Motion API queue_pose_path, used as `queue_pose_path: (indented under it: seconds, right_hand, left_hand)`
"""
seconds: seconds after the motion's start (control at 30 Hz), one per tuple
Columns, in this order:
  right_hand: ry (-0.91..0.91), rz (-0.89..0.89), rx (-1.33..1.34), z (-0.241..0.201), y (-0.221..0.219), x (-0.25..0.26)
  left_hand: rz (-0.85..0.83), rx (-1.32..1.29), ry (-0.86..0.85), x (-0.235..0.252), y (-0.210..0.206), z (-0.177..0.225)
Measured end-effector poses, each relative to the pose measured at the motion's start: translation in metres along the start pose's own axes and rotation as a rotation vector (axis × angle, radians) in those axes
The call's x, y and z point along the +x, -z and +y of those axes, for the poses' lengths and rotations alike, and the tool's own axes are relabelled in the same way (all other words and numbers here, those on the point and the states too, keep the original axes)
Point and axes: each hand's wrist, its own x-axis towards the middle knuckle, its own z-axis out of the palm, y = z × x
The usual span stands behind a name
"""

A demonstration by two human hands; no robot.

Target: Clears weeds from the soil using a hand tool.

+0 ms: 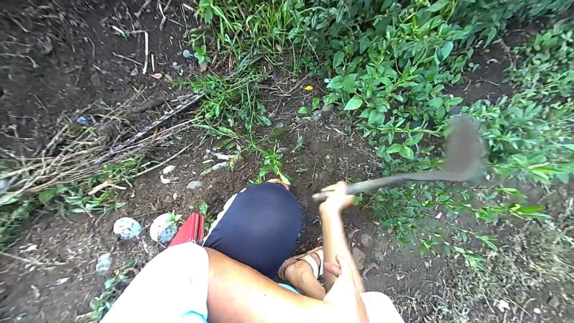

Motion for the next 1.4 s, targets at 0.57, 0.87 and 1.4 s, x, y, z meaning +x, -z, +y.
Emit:
queue_pose_path:
  seconds: [0.57, 0.87, 1.4]
  right_hand:
    - [0.222, -0.009, 0.227, -0.065, 0.044, 0.026]
    - [-0.452, -0.479, -0.4, 0.076, 0.011, -0.043]
    - [0.515, 0.052, 0.311, -0.108, 0.058, 0.025]
  left_hand:
    - [0.016, -0.036, -0.082, -0.003, -0.004, -0.001]
    - [-0.031, 0.05, -0.048, -0.001, 0.002, -0.002]
    - [0.018, 0.0, -0.098, -0.009, -0.002, 0.002]
